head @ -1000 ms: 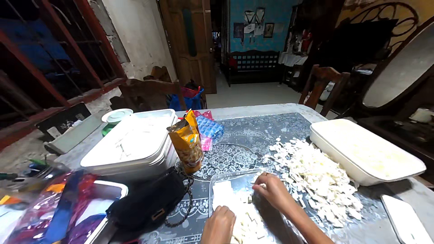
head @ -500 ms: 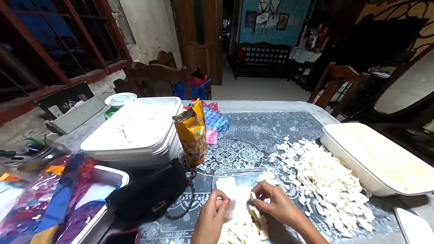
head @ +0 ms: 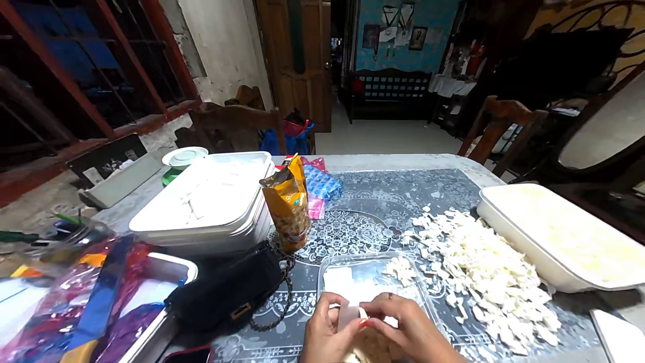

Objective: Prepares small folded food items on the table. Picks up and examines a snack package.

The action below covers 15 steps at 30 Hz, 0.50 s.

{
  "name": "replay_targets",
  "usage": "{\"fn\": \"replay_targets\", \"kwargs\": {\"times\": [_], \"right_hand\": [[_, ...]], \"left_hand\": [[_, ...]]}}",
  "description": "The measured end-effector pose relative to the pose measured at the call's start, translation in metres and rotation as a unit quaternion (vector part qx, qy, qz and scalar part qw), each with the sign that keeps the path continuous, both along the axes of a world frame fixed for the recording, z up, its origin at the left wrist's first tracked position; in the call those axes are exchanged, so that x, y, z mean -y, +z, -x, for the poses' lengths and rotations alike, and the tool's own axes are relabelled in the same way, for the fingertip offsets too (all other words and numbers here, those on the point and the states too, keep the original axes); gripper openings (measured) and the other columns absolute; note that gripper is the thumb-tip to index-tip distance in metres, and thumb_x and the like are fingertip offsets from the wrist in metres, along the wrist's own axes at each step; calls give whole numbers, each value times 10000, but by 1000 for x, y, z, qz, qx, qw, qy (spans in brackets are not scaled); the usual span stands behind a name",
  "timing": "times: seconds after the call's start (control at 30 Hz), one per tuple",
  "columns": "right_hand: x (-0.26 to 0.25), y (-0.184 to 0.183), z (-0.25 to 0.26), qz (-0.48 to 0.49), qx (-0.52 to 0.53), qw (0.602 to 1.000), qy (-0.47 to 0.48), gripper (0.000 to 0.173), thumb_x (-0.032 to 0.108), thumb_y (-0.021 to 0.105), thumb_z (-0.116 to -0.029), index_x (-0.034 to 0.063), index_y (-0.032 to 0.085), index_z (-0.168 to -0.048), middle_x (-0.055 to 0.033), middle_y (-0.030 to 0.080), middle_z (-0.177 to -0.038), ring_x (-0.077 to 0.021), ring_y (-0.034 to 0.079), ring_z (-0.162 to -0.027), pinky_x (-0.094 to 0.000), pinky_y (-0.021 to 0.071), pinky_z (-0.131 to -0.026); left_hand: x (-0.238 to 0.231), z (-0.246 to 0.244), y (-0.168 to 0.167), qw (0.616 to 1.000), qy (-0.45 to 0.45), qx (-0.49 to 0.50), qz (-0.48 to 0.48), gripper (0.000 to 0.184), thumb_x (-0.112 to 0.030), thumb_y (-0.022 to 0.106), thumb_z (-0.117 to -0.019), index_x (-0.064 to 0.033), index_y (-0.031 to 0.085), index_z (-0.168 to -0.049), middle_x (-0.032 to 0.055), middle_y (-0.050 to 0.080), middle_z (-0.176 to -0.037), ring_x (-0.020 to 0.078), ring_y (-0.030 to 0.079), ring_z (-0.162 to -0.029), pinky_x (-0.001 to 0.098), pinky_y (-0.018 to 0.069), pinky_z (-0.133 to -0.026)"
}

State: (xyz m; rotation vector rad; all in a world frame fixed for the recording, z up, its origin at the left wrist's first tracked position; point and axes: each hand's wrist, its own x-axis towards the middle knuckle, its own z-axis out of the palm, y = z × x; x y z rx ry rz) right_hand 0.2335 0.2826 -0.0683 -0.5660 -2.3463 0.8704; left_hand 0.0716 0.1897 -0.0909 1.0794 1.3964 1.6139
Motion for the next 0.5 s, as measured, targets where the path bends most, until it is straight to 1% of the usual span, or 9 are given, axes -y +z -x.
{"fn": "replay_targets", "kwargs": {"times": [0.1, 0.17, 0.23, 0.3, 0.33, 0.37, 0.4, 0.43, 0.5], "right_hand": [[-4, 3, -4, 59, 16, 998, 11, 211, 56, 665, -945, -39, 756, -1111, -176, 751, -1007, -212, 740, -907, -317, 593, -864], [-8, 6, -7, 93, 38, 995, 20, 222, 62, 648, -963, -38, 749, -1134, -177, 745, -1038, -207, 734, -937, -317, 586, -887], [-13, 10, -9, 133, 61, 989, 20, 242, 82, 602, -999, -33, 734, -1166, -170, 734, -1070, -194, 721, -951, -325, 581, -894], [-17, 8, -10, 146, 42, 988, -15, 263, 93, 549, -1019, -28, 721, -1177, -154, 729, -1050, -172, 711, -896, -327, 584, -854], [-17, 8, -10, 149, 22, 988, -39, 271, 101, 537, -1022, -19, 721, -1179, -145, 725, -1053, -162, 708, -891, -320, 587, -841], [-17, 7, -9, 152, 1, 987, -56, 276, 113, 533, -1021, -3, 728, -1177, -126, 718, -1064, -135, 698, -892, -290, 583, -822], [-17, 6, -7, 157, -20, 985, -63, 273, 117, 538, -1016, 6, 736, -1168, -109, 710, -1065, -112, 687, -894, -266, 580, -810], [-15, 5, -6, 160, -38, 984, -63, 260, 110, 554, -1007, 6, 743, -1152, -96, 706, -1052, -90, 680, -885, -246, 579, -800], [-9, -2, -1, 124, -71, 988, -65, 201, 88, 611, -976, -9, 755, -1078, -86, 719, -980, -68, 683, -828, -217, 579, -770]], "left_hand": [[-1, 0, -1, 1000, -10, 8, 5, 368, 57, 756, -830, -7, 519, -1104, 5, 749, -812, 64, 724, -723, 256, 597, -718], [-2, 2, 0, 999, -27, 20, 20, 361, 67, 741, -842, -9, 513, -1112, 12, 751, -818, 73, 728, -730, 264, 601, -724], [-4, 9, 2, 996, -68, 36, 51, 292, 41, 691, -904, 1, 516, -1134, 24, 745, -824, 88, 727, -742, 286, 604, -746], [-7, 17, 4, 991, -100, 47, 82, 146, -26, 578, -995, -2, 530, -1132, 3, 705, -788, 73, 694, -716, 275, 583, -730], [-7, 19, 4, 989, -102, 54, 91, 109, -42, 530, -1024, -2, 531, -1125, 15, 710, -800, 88, 707, -729, 282, 595, -738], [-8, 20, 4, 988, -100, 63, 96, 98, -45, 496, -1043, 3, 520, -1125, 51, 736, -845, 119, 734, -766, 301, 608, -764], [-8, 19, 5, 988, -97, 72, 97, 94, -41, 474, -1055, 6, 502, -1131, 87, 758, -892, 151, 758, -810, 322, 619, -795], [-9, 18, 4, 989, -89, 73, 94, 91, -36, 468, -1055, 5, 497, -1131, 94, 761, -896, 159, 761, -821, 326, 618, -800], [-8, 16, 1, 992, -72, 62, 88, 87, -29, 494, -1039, 6, 512, -1116, 68, 737, -837, 132, 741, -777, 312, 609, -769]]}}
